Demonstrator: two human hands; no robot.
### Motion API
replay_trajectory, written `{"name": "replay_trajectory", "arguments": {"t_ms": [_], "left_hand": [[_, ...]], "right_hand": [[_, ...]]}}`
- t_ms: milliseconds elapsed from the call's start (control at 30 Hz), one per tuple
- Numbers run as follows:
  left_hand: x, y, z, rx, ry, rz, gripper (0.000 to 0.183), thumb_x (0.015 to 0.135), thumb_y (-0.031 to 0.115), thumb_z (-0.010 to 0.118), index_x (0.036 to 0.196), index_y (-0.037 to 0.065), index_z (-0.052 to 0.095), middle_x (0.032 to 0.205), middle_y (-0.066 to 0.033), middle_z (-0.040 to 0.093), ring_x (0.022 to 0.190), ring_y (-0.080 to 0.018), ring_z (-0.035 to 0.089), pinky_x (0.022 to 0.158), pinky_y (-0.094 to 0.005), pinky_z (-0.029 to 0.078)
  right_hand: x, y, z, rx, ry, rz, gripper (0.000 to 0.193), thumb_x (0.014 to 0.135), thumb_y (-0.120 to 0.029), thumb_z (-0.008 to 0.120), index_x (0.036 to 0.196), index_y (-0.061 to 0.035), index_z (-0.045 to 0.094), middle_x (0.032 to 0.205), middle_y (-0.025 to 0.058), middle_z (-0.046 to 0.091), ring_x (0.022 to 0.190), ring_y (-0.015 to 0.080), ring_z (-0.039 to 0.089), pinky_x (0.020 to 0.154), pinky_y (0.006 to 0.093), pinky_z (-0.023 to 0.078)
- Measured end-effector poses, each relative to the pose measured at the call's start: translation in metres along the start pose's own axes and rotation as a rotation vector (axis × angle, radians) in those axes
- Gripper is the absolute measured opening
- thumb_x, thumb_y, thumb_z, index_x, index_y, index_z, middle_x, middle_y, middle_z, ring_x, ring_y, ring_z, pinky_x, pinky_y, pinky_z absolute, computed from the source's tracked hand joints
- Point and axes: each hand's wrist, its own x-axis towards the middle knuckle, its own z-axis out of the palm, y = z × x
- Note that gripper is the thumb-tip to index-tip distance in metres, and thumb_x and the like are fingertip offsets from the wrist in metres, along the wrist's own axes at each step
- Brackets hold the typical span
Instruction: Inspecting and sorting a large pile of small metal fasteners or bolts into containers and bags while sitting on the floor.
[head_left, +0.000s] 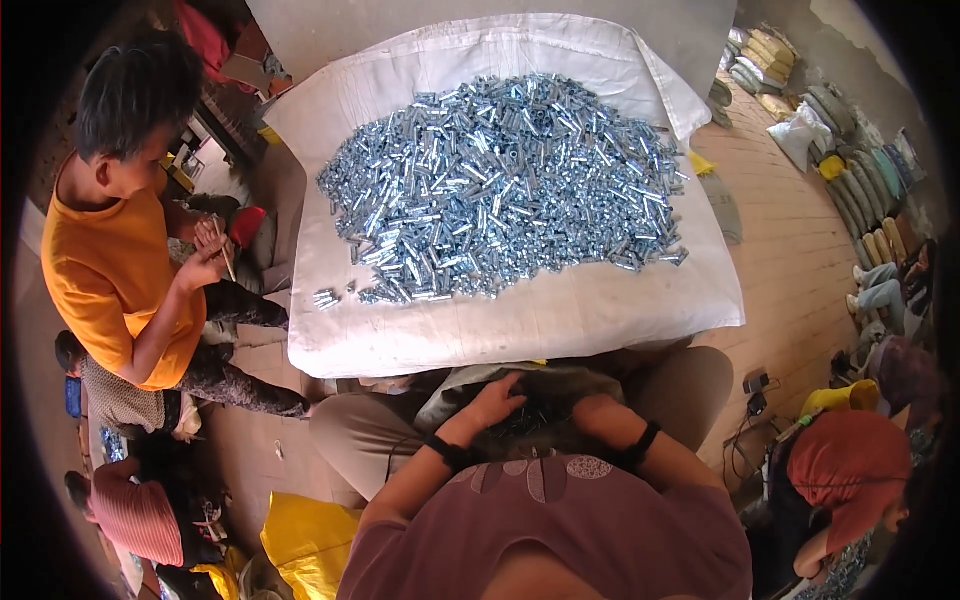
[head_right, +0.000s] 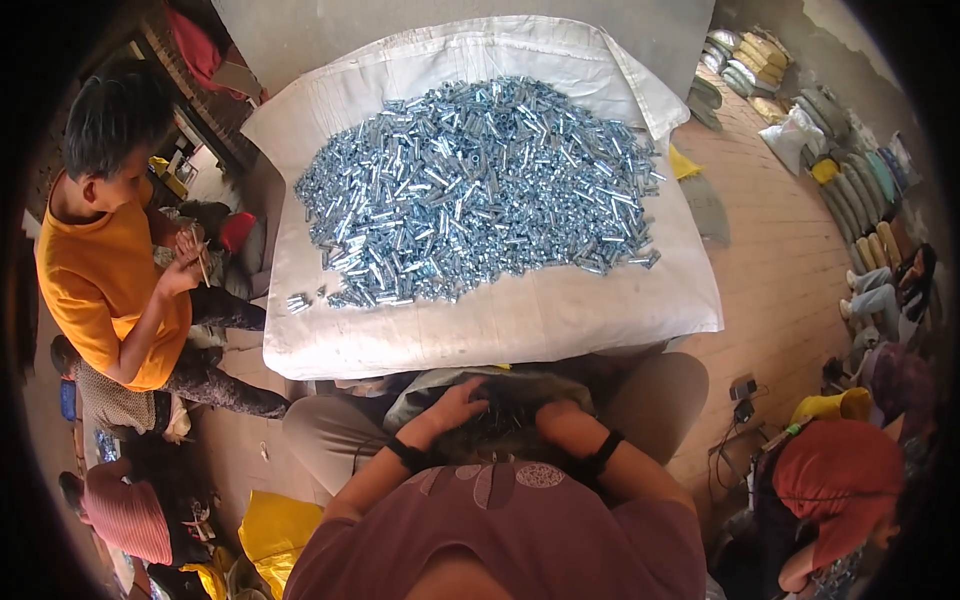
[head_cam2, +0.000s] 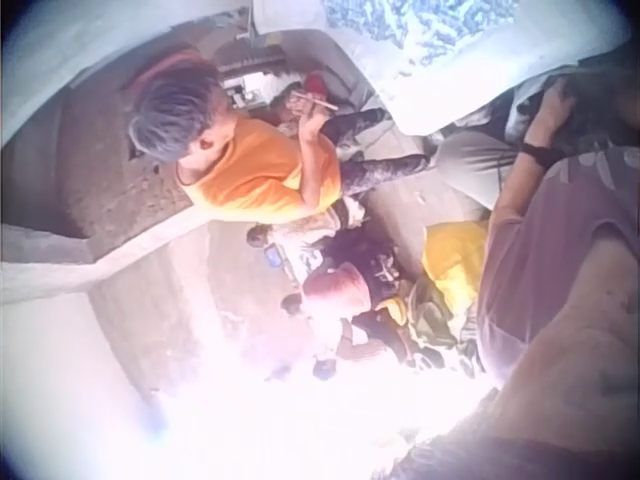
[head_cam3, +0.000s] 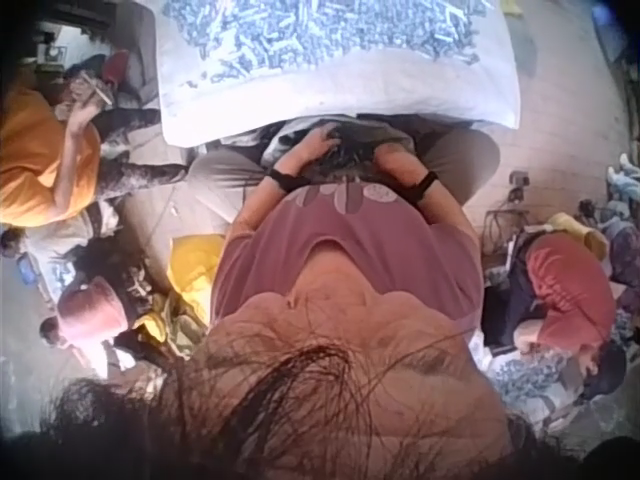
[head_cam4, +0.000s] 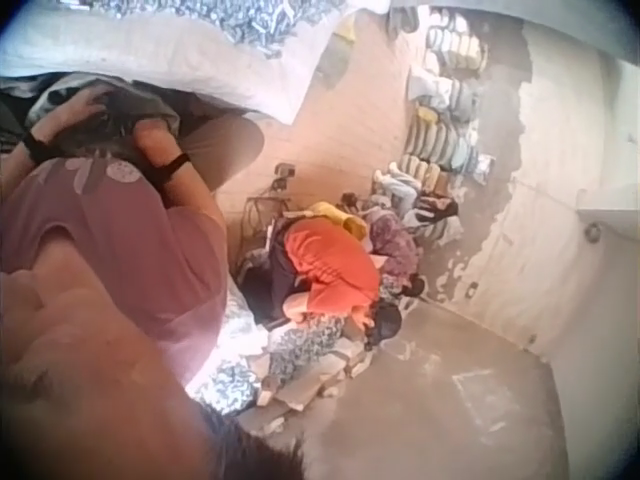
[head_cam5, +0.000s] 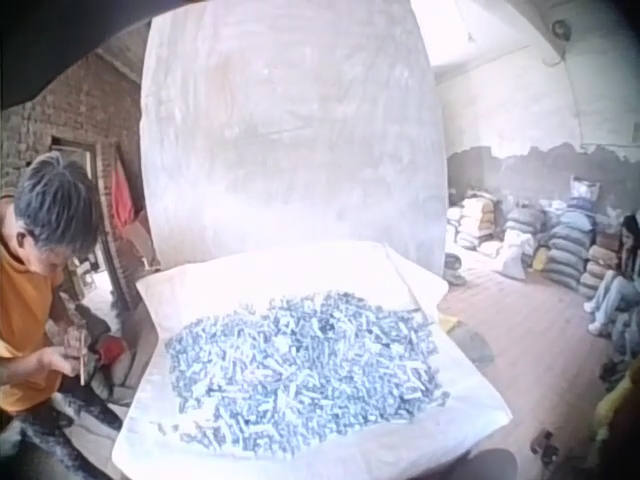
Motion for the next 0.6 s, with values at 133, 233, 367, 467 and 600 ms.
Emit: {"name": "replay_trajectory", "arguments": {"t_ms": [133,233,367,467,600], "left_hand": [[-0.017,0.024,-0.019,0.105,-0.152,0.266,0.030,0.082,0.014,0.062,0.109,0.000,0.057,0.092,-0.0166,0.065,0.083,-0.0262,0.064,0.072,-0.0335,0.050],[-0.013,0.072,-0.052,-0.340,-0.121,-0.003,0.015,0.086,0.011,0.058,0.095,0.000,0.062,0.082,0.0005,0.063,0.062,-0.0061,0.059,0.055,-0.0247,0.046],[0.024,0.089,-0.079,0.134,0.525,0.223,0.011,0.082,0.007,0.060,0.090,0.000,0.062,0.081,-0.0106,0.064,0.062,-0.0214,0.062,0.056,-0.0318,0.049],[0.047,0.082,-0.089,0.500,0.808,0.333,0.014,0.079,0.005,0.059,0.092,0.001,0.062,0.082,-0.0184,0.063,0.067,-0.0317,0.061,0.058,-0.0384,0.050],[0.086,0.056,-0.078,0.707,0.699,0.140,0.022,0.077,0.007,0.055,0.097,0.001,0.059,0.088,-0.0221,0.061,0.072,-0.0353,0.062,0.061,-0.0429,0.052]], "right_hand": [[0.007,0.000,-0.080,0.292,0.315,-0.200,0.025,0.081,-0.030,0.061,0.079,-0.0058,0.067,0.078,0.0157,0.063,0.072,0.0337,0.061,0.064,0.0424,0.048],[0.034,0.003,-0.109,0.437,0.839,-0.063,0.023,0.082,-0.029,0.060,0.086,-0.0067,0.064,0.078,0.0150,0.062,0.070,0.0343,0.060,0.063,0.0436,0.048],[0.085,0.011,-0.129,0.371,1.076,0.045,0.021,0.083,-0.028,0.059,0.093,-0.0089,0.062,0.084,0.0113,0.063,0.072,0.0316,0.061,0.062,0.0429,0.048],[0.108,-0.001,-0.136,0.249,1.008,0.208,0.022,0.080,-0.026,0.064,0.096,-0.0106,0.064,0.087,0.0109,0.065,0.073,0.0309,0.062,0.063,0.0404,0.049],[0.124,0.005,-0.128,0.181,1.042,0.302,0.024,0.080,-0.030,0.064,0.095,-0.0108,0.064,0.089,0.0100,0.066,0.078,0.0285,0.063,0.067,0.0401,0.050]]}}
